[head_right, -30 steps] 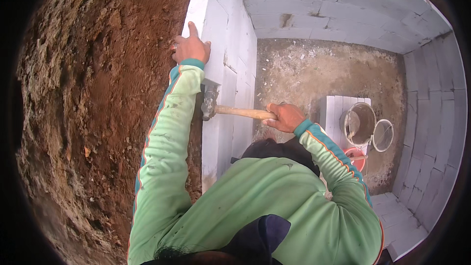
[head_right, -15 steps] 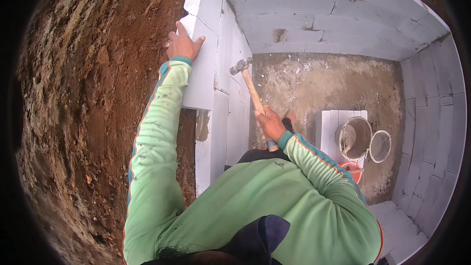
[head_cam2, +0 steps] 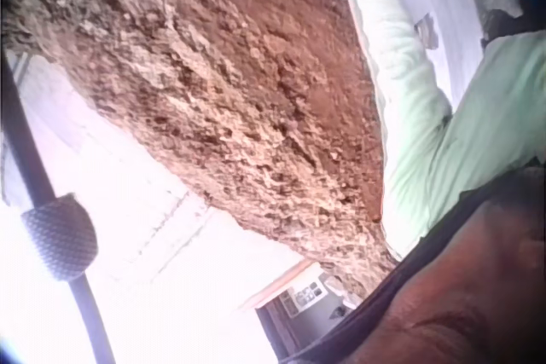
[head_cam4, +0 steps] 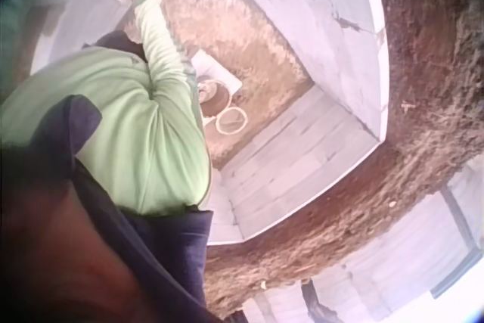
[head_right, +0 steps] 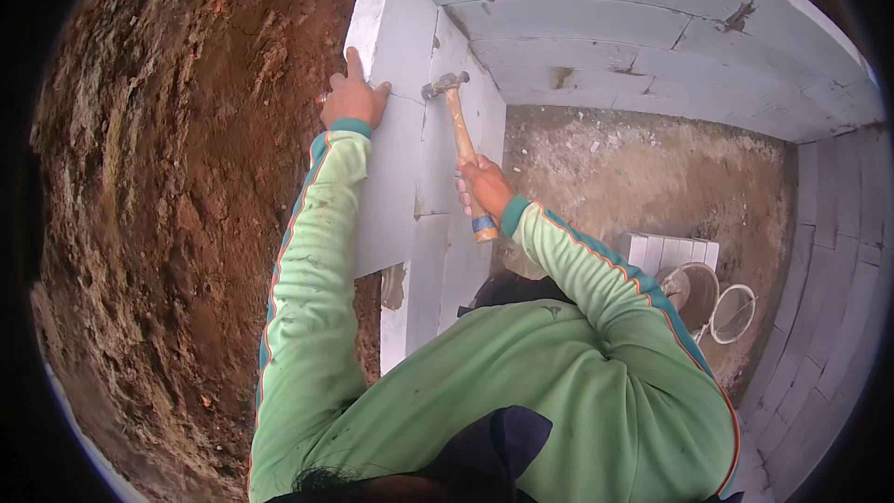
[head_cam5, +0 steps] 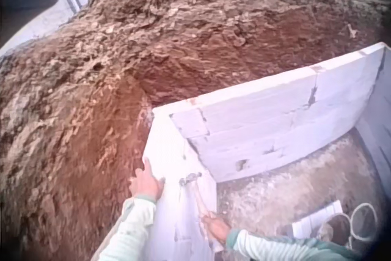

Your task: The person constructs a small wall section inside an excavation by applying mortar with a trowel, placing lightweight concrete blocks, and tapping them into place with a hammer.

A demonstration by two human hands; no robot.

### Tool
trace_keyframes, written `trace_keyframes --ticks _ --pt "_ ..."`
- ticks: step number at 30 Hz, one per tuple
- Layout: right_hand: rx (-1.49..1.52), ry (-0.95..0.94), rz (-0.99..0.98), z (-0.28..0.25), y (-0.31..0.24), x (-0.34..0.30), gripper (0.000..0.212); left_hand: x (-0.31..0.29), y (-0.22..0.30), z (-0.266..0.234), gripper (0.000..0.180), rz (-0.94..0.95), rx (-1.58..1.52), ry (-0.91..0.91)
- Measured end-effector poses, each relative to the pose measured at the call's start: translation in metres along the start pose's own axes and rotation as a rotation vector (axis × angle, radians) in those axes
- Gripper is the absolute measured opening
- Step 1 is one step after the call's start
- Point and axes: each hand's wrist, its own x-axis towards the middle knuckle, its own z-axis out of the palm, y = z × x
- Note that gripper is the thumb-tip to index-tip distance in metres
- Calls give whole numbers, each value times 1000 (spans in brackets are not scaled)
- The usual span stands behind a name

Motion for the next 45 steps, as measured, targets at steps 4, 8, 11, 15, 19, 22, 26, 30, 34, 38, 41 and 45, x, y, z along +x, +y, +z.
trace_keyframes --ticks 4,8,11,15,19,22,26,30,34,38,41,45 --pt "-31 -36 23 -3 -1 -1 22 5 -2 3 95 -2 -40 -9" --pt "18 -69 25 -8 -5 -1 24 3 -4 2 95 14 -37 0" --pt "-46 -73 78 -10 -12 0 24 1 -2 -2 96 20 -17 8" --pt "-43 -25 57 -7 -12 -5 26 0 -3 -2 96 14 -18 0" --pt "-50 -37 61 -8 -14 -6 26 1 -3 1 96 18 -14 16" --pt "-43 -50 75 -14 -17 -4 21 4 -2 1 96 30 -46 -5" --pt "-71 -60 69 -12 -19 -4 19 5 -4 -2 95 22 -62 -17" --pt "-296 5 -19 -23 -38 -12 21 3 -8 3 94 22 -48 12" --pt "-649 82 -434 -36 -86 0 23 2 -9 3 94 34 -84 5" --pt "-1072 146 -539 8 -222 11 35 -4 -11 -1 90 16 -102 -9" --pt "-1515 166 -932 39 -309 41 38 -1 -8 0 90 17 -65 5" --pt "-1865 186 -842 71 -362 70 45 2 -8 0 91 15 -78 6"
